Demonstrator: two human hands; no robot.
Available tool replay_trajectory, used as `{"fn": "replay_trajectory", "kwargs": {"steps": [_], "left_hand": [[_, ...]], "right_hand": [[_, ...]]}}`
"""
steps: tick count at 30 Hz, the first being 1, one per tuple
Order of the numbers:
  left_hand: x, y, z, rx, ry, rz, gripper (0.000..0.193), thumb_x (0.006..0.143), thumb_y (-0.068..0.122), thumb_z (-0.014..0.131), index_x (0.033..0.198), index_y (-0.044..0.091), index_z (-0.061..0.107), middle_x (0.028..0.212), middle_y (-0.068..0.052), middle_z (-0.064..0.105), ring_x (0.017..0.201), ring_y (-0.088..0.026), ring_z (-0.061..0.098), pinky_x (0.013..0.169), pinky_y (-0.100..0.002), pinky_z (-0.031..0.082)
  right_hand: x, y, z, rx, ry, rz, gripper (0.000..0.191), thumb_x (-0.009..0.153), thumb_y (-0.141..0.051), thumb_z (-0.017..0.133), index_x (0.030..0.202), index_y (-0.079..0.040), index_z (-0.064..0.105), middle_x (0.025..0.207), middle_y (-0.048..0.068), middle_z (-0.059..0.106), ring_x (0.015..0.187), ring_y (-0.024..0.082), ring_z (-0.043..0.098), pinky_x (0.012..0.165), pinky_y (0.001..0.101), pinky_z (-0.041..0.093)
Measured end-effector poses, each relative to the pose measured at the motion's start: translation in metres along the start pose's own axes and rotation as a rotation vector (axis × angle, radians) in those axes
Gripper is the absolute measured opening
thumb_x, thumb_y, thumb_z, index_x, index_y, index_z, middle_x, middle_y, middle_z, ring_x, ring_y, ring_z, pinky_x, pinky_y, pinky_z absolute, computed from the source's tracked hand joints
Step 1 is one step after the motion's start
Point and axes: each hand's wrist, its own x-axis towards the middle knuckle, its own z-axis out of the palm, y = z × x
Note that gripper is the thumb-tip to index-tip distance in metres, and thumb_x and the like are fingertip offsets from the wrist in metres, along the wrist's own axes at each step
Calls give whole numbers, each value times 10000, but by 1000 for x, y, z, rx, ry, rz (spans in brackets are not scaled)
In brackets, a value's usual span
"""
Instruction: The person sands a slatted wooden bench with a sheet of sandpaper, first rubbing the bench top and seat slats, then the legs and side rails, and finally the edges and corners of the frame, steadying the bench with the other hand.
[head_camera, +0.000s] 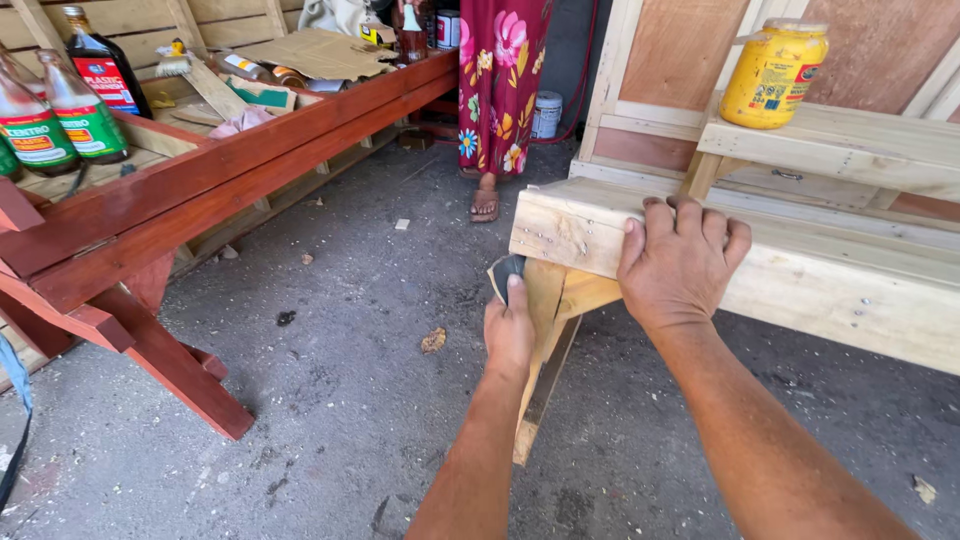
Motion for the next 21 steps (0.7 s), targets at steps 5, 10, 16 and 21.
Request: {"fn": "replay_trajectory", "kwargs": {"steps": [5,10,16,21], "left_hand": [[-50,-57,-51,-162,-23,-350,669,948,583,579,1321,35,669,1049,-73,654,911,-186,554,807,-361,477],[-94,-106,-105,49,103,-613,722,928,588,557,1341,0,628,1201,-155,745,1151,-239,678,1013,-352,478],[-19,-26,-25,-134,-30,-340,690,988,561,568,1254,-71,647,960,-111,674,901,-216,552,796,-403,522],[-5,0,-4,-33,-109,-36,700,974,592,494,1281,-16,654,1147,-159,734,1068,-217,654,976,-363,486]], "right_hand": [[3,4,-2,-2,-10,-16,384,1004,-427,663,1223,-118,727,1248,90,637,1200,302,507,1125,517,279],[9,3,-4,-37,-39,-5,410,1013,-485,666,1154,-104,722,1210,110,630,1183,311,505,1122,533,278],[5,6,-2,5,22,-35,395,1042,-471,666,1172,-101,715,1210,89,632,1224,302,499,1150,524,275],[3,10,-2,-23,-4,-34,413,1038,-492,666,1164,-105,732,1170,93,634,1197,292,501,1140,512,275]]}}
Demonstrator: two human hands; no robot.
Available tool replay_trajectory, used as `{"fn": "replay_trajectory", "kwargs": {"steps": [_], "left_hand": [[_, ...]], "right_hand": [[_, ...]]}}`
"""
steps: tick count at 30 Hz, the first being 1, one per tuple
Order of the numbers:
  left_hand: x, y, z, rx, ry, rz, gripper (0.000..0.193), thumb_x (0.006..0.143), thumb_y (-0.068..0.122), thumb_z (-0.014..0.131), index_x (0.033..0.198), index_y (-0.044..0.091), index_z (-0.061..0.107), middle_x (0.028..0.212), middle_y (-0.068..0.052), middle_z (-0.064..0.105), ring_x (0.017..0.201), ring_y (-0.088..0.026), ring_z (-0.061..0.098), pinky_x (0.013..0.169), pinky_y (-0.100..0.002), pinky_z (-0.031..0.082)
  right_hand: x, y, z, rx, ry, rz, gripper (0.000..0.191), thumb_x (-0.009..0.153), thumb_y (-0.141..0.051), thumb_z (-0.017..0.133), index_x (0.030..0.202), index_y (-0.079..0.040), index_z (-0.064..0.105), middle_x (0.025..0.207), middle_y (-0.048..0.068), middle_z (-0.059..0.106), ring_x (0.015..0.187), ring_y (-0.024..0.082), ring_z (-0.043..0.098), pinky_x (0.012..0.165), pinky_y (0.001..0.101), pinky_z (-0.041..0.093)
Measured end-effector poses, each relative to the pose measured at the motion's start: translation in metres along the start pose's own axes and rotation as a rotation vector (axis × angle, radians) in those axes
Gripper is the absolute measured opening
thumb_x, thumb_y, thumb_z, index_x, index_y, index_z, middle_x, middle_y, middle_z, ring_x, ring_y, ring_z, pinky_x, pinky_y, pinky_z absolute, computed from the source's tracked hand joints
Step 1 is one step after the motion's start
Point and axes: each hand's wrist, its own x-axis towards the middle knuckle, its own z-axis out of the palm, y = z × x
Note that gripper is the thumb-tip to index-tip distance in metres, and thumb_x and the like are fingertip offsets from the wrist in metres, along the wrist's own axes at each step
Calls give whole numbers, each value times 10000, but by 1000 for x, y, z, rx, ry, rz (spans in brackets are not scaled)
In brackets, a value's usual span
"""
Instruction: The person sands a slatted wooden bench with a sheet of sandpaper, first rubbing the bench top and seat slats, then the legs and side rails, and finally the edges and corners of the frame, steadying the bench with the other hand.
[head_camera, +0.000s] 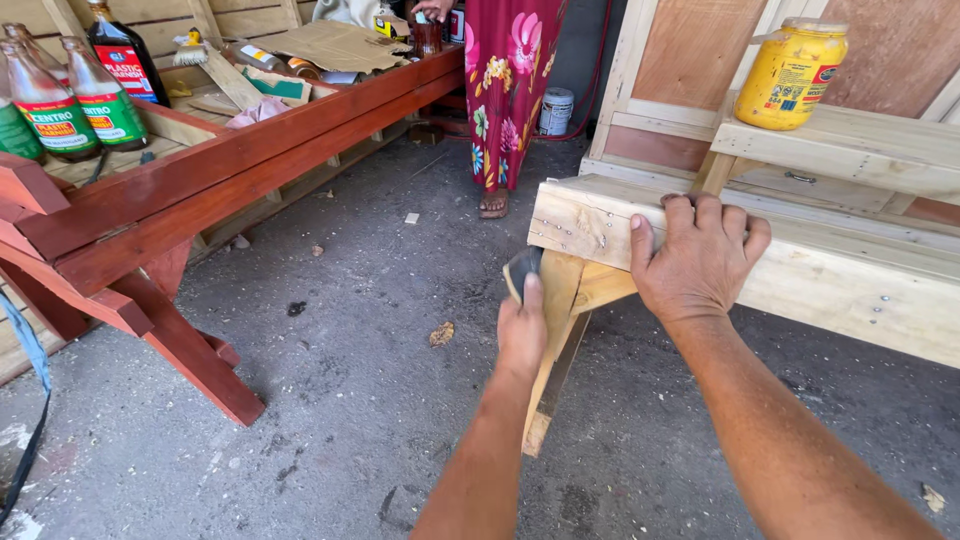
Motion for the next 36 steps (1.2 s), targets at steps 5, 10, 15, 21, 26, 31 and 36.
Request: {"fn": "replay_trajectory", "kwargs": {"steps": [5,10,15,21,26,31,36], "left_hand": [[-81,-70,-58,203,143,-249,758,939,610,453,1529,134,426,1186,-209,719,1108,-296,699,961,-389,511],[-105,-80,-58,188,236,-349,648,1006,529,466,1466,73,496,1199,-224,698,1127,-360,672,957,-457,505],[-11,-4,-2,209,87,-97,631,1039,516,461,1152,-60,691,1062,-220,740,999,-345,705,939,-440,516],[-26,-30,-34,-176,47,-130,623,950,538,612,1216,-24,659,1140,-63,706,1046,-145,606,956,-303,462],[-110,-91,-101,74,188,-667,733,923,603,561,1325,-9,583,1239,-150,675,1132,-234,603,1021,-366,450],[-76,-77,-76,39,143,-614,861,886,653,544,1414,-27,525,1379,-218,640,1270,-323,608,1109,-446,434],[-54,-59,-58,-31,3,-354,899,889,705,494,1330,-73,593,1314,-265,688,1222,-315,631,1081,-425,455]], "right_hand": [[5,-1,0,6,-10,4,406,1038,-487,662,1141,-102,740,1172,95,645,1193,294,500,1131,509,276],[1,-3,0,-13,-12,10,417,1037,-502,663,1145,-106,738,1176,100,643,1194,290,500,1144,507,275],[-3,-5,-3,-7,-5,14,408,1013,-493,665,1143,-113,736,1202,92,645,1199,294,501,1127,508,281],[6,-5,-5,27,18,-2,373,1021,-473,678,1106,-114,731,1142,107,643,1175,320,508,1100,517,294],[10,-6,-7,32,24,-18,368,1023,-465,679,1097,-108,728,1083,125,627,1133,324,510,1096,527,301],[9,-7,-10,33,41,-14,346,1024,-441,668,1095,-107,725,1060,126,611,1145,330,498,1113,541,291],[11,-5,-10,8,46,-49,365,1049,-444,651,1118,-93,724,1088,121,617,1141,313,493,1122,531,282]]}}
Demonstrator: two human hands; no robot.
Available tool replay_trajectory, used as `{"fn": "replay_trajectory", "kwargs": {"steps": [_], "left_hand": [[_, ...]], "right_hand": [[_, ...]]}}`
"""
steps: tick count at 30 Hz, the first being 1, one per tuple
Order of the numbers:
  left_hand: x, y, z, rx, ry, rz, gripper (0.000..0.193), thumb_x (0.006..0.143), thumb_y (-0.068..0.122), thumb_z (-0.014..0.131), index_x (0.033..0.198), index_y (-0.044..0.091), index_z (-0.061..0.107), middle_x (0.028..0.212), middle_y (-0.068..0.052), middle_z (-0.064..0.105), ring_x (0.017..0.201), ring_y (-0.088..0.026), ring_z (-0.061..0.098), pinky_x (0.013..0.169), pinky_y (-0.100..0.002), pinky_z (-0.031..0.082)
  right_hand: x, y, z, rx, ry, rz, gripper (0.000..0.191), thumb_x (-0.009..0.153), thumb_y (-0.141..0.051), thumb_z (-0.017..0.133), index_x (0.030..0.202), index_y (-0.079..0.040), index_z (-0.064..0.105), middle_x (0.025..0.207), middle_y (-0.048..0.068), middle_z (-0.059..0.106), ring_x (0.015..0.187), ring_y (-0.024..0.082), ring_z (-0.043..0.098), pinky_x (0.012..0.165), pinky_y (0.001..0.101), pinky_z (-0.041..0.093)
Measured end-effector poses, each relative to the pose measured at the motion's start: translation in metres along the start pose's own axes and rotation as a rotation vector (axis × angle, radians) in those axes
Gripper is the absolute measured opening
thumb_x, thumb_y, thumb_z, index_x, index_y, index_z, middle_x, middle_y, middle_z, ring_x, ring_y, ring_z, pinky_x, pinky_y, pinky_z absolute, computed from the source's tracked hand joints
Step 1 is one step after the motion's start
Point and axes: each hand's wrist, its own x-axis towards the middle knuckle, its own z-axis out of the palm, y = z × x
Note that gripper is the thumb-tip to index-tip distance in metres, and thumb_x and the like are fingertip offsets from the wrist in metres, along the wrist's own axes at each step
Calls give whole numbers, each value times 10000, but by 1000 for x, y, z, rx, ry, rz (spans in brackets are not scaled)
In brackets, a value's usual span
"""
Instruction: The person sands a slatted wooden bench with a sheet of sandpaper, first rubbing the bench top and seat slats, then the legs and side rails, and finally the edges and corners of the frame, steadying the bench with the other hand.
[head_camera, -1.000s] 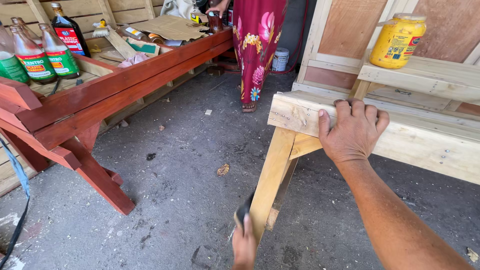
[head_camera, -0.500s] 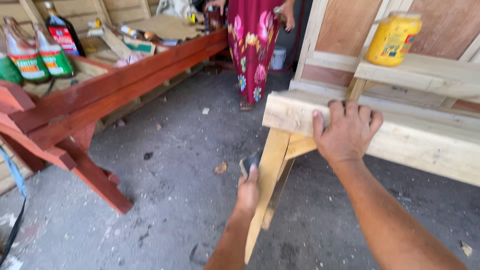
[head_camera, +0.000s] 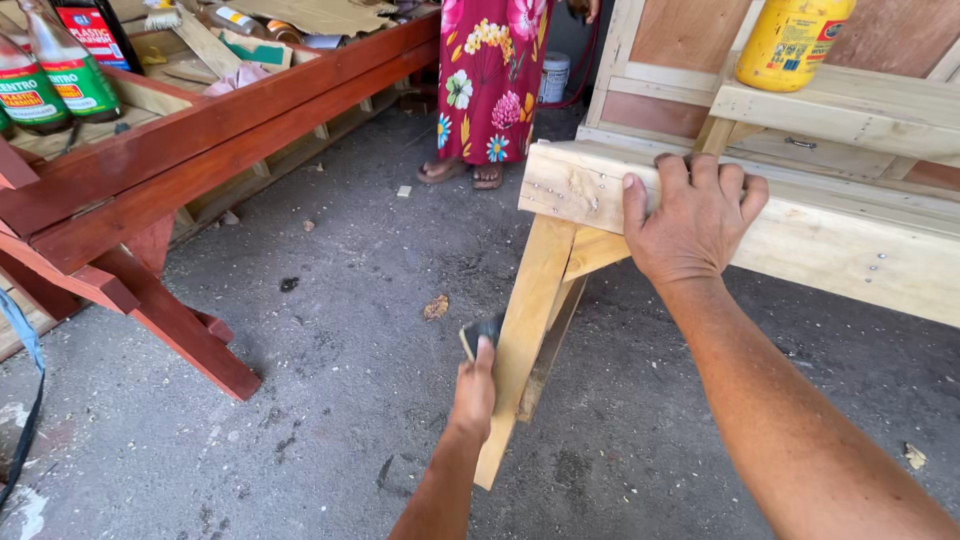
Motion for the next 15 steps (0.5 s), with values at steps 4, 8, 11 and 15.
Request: {"fn": "replay_trajectory", "kwargs": {"steps": [4,8,11,15], "left_hand": [[-31,-37,-35,138,155,-307,889,913,700,476,1392,-46,539,1314,-238,668,1225,-314,614,1087,-407,428],[-33,-61,-46,102,194,-381,814,939,661,487,1383,-19,540,1235,-162,677,1146,-246,619,1020,-374,442],[-6,-30,-18,105,134,-230,758,958,632,494,1377,2,540,1175,-105,683,1086,-195,622,970,-350,453],[36,55,41,-47,-54,9,574,1035,581,502,923,31,622,675,52,437,630,-99,364,557,-336,337]], "right_hand": [[1,-1,1,18,-32,30,383,1067,-468,667,1118,-94,731,1079,125,619,1153,320,493,1112,528,283],[-3,-1,1,9,-23,44,379,1052,-474,670,1094,-103,734,1066,116,617,1138,314,499,1107,524,290],[-7,-1,-1,24,-17,55,367,1033,-470,681,1085,-110,737,1065,105,612,1127,314,502,1102,523,297],[-11,-2,0,48,-2,54,374,1017,-467,684,1096,-106,738,1102,94,612,1113,308,504,1087,518,304]]}}
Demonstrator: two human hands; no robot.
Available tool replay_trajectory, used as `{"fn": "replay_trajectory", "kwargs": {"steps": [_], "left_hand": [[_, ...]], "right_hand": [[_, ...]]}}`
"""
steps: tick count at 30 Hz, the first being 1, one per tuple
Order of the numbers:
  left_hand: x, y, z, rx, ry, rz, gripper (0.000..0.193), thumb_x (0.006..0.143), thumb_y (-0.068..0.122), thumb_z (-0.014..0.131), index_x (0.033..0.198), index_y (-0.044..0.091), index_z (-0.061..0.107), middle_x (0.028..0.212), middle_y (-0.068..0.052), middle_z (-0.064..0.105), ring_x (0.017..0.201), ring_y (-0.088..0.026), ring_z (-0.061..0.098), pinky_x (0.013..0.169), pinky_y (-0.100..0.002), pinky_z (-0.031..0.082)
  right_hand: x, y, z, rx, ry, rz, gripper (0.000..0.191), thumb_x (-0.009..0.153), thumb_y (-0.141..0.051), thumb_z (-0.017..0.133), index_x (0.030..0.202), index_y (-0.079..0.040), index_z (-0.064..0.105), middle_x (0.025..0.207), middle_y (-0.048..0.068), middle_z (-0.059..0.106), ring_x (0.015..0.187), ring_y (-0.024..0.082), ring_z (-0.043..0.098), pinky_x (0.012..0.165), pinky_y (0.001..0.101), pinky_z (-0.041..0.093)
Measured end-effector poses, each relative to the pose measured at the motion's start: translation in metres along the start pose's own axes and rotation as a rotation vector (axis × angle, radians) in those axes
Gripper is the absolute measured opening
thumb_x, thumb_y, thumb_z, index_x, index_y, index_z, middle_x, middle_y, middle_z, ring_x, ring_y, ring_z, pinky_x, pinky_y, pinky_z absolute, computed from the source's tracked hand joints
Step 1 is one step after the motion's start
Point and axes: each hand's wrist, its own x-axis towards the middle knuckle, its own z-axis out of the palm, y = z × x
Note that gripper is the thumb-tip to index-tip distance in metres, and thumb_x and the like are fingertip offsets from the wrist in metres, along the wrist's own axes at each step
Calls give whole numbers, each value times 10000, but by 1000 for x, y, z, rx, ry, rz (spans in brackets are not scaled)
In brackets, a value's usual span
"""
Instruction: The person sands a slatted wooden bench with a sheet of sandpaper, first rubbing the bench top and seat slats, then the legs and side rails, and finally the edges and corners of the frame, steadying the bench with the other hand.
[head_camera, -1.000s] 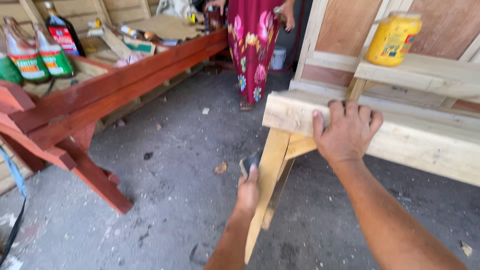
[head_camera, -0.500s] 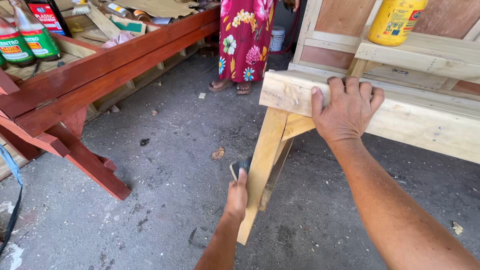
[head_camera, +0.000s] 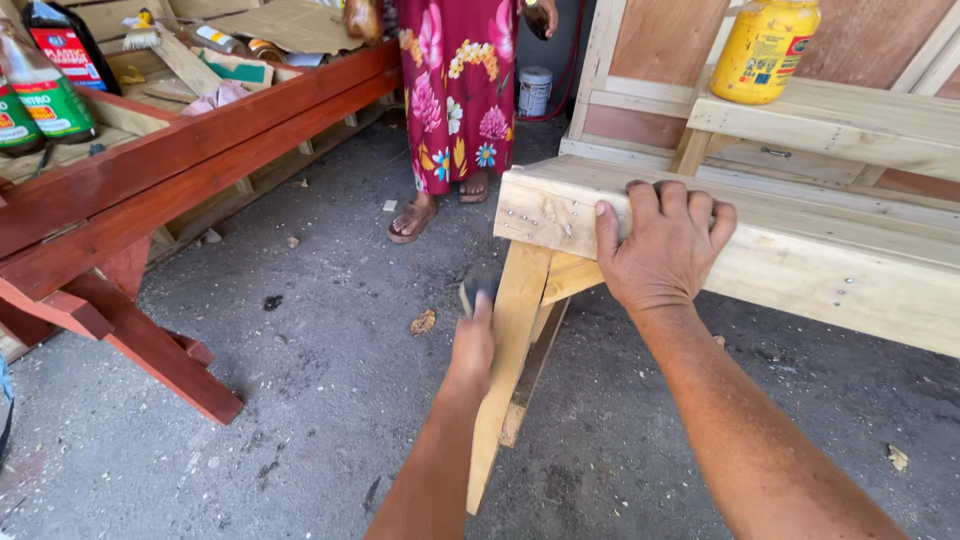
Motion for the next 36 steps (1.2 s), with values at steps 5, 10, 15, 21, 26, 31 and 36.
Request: {"fn": "replay_trajectory", "kwargs": {"steps": [5,10,15,21,26,31,36], "left_hand": [[-13,11,26,57,109,484,554,1051,505,504,949,-10,681,761,17,605,749,-103,520,685,-336,468],[-16,-3,15,-296,246,404,546,1049,489,516,1160,-19,686,999,-58,639,903,-166,551,807,-360,466],[7,37,66,-511,211,604,487,1079,364,486,1306,-53,597,1251,-263,667,1133,-339,618,1009,-471,478],[-29,19,100,459,367,1058,541,1059,183,481,1588,78,435,1723,-239,223,1612,-433,134,1282,-521,66],[4,39,99,-27,725,721,617,1111,250,399,1634,-12,204,1695,-270,167,1581,-424,168,1285,-533,127],[-1,21,94,175,550,816,584,1091,258,376,1606,-7,305,1703,-202,319,1623,-422,160,1275,-541,76],[-1,22,89,229,584,887,530,1112,248,379,1607,60,357,1729,-214,200,1594,-447,129,1253,-609,76]], "right_hand": [[0,-2,1,5,-21,16,357,1009,-465,686,1092,-122,741,1094,87,615,1105,306,508,1073,516,308],[-1,-3,0,-6,-16,15,368,1004,-467,683,1138,-130,746,1096,78,620,1097,297,509,1073,513,308],[-3,-2,0,-10,-25,27,358,1001,-465,681,1129,-137,746,1095,71,624,1108,290,509,1083,504,309],[-2,-2,-2,-19,-49,28,340,994,-454,680,1137,-153,745,1093,68,626,1104,288,518,1070,503,311],[-3,-7,-6,-11,-25,21,348,983,-454,681,1136,-148,744,1081,63,627,1098,288,518,1076,503,315],[-6,-9,-6,-10,-35,42,337,967,-445,673,1110,-149,746,1060,53,633,1077,281,522,1062,503,320],[0,-9,-6,108,-92,23,223,1029,-307,627,1152,-159,740,1096,18,689,1058,252,561,1005,481,344]]}}
